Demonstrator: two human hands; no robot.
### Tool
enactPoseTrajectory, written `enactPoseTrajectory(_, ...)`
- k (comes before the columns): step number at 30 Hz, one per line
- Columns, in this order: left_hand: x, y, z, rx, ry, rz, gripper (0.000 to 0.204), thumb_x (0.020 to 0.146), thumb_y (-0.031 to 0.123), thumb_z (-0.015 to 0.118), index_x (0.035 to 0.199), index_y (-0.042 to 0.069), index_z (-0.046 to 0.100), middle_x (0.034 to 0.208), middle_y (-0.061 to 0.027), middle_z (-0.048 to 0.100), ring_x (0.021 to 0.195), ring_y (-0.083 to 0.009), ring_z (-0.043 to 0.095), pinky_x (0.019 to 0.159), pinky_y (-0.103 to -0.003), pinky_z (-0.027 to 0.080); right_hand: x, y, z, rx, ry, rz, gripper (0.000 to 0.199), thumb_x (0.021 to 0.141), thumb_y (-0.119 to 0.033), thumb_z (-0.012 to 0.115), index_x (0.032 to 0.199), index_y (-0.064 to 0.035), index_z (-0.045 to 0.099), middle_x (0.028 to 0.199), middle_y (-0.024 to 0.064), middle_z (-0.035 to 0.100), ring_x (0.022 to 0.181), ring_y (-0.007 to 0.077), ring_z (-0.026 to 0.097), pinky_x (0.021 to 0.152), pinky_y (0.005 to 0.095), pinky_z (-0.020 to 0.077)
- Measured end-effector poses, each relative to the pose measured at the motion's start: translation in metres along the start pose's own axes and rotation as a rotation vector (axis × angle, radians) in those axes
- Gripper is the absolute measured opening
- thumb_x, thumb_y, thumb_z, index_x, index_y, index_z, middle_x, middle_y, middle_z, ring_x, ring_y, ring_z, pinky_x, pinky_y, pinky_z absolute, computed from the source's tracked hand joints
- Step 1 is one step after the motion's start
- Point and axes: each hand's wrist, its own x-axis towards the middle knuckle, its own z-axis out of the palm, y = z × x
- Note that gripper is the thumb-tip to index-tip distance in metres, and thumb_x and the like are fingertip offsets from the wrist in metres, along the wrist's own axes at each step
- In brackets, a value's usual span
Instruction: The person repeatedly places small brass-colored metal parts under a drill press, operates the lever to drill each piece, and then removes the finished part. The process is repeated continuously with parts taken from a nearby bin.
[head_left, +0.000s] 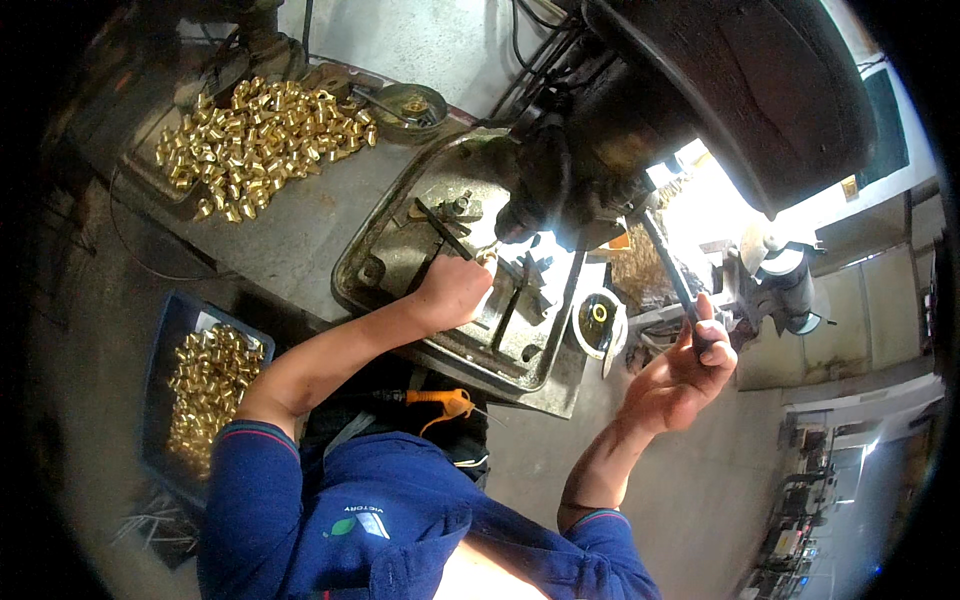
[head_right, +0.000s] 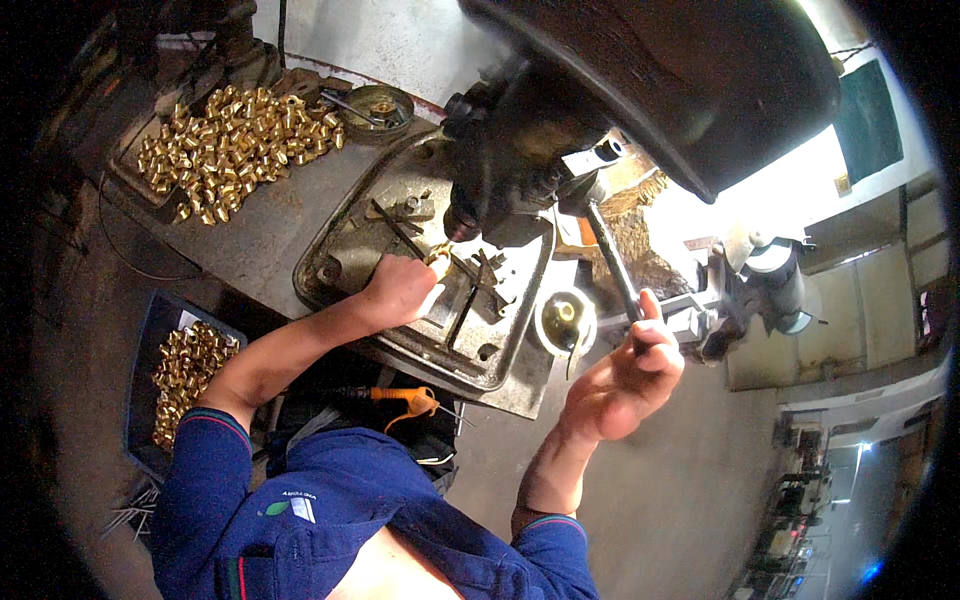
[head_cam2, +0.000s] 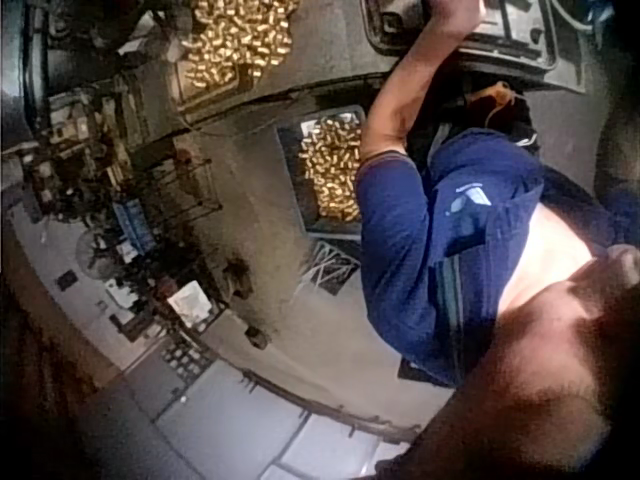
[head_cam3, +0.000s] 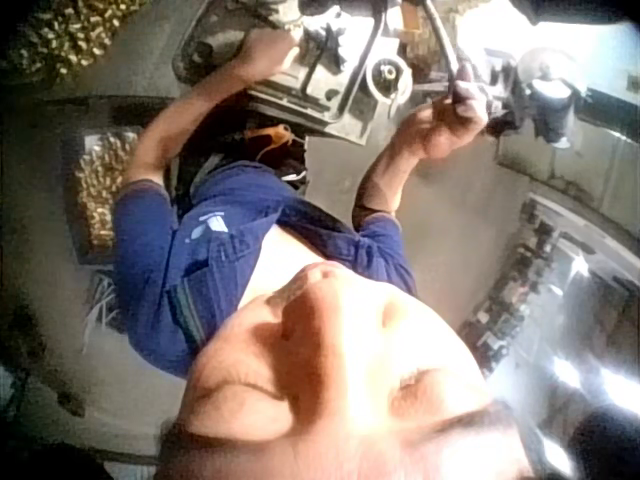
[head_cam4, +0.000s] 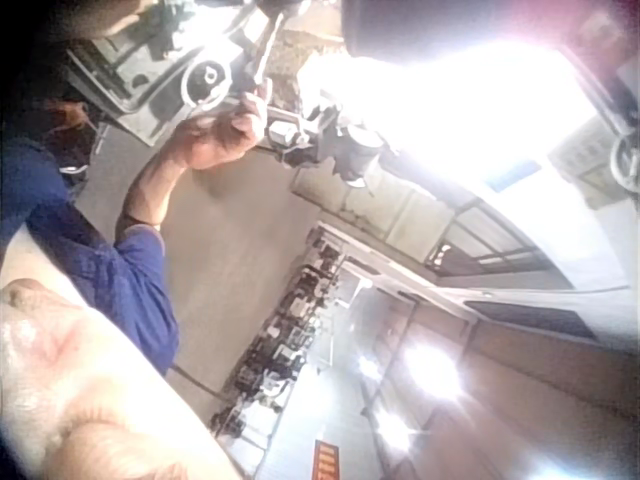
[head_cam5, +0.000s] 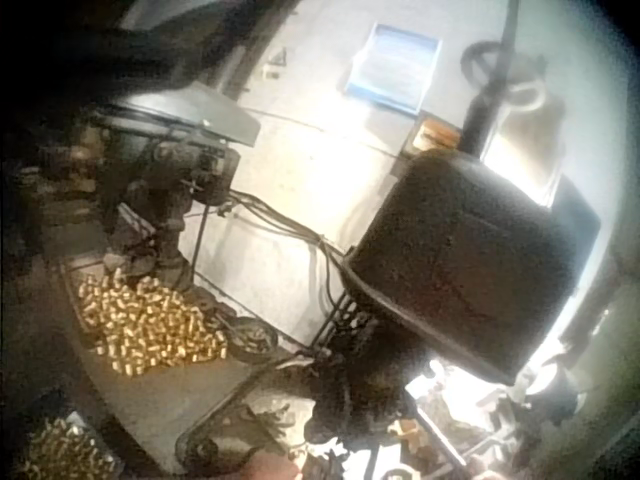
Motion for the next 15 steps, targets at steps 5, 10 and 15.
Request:
enactPoseTrajectory(5,-0.001,-0.002,0.003,0.014,-0.019,0.028,0.003,0.060,0.002,0.058,0.057,0.003,0.058,0.054,-0.0140,0.056,0.051,-0.0269,0.060,0.045,-0.037,0.043,-0.015,0.001,0.008,-0.030,0.076,-0.003,0.032,0.080,-0.035,0.053,0.080,-0.0059,0.041,0.094,0.0114,0.053,0.111,0.0400,0.045,0.099,0.0509,0.0264)
enactPoseTrajectory(10,-0.001,-0.001,0.000,0.013,-0.037,0.025,0.003,0.060,0.002,0.058,0.057,0.002,0.058,0.054,-0.0149,0.057,0.051,-0.0268,0.060,0.044,-0.035,0.043,-0.027,0.005,0.007,-0.064,0.087,-0.034,0.019,0.087,-0.018,0.042,0.073,-0.0050,0.037,0.088,0.0125,0.054,0.109,0.0416,0.046,0.098,0.0534,0.0269)
enactPoseTrajectory(15,0.000,0.001,-0.006,-0.010,-0.041,0.007,0.005,0.061,0.003,0.060,0.065,0.000,0.060,0.056,-0.0155,0.058,0.052,-0.0270,0.061,0.045,-0.034,0.045,-0.038,0.008,0.007,-0.087,0.126,-0.013,0.019,0.084,-0.011,0.043,0.067,-0.0046,0.038,0.084,0.0127,0.055,0.109,0.0416,0.047,0.096,0.0516,0.0292)
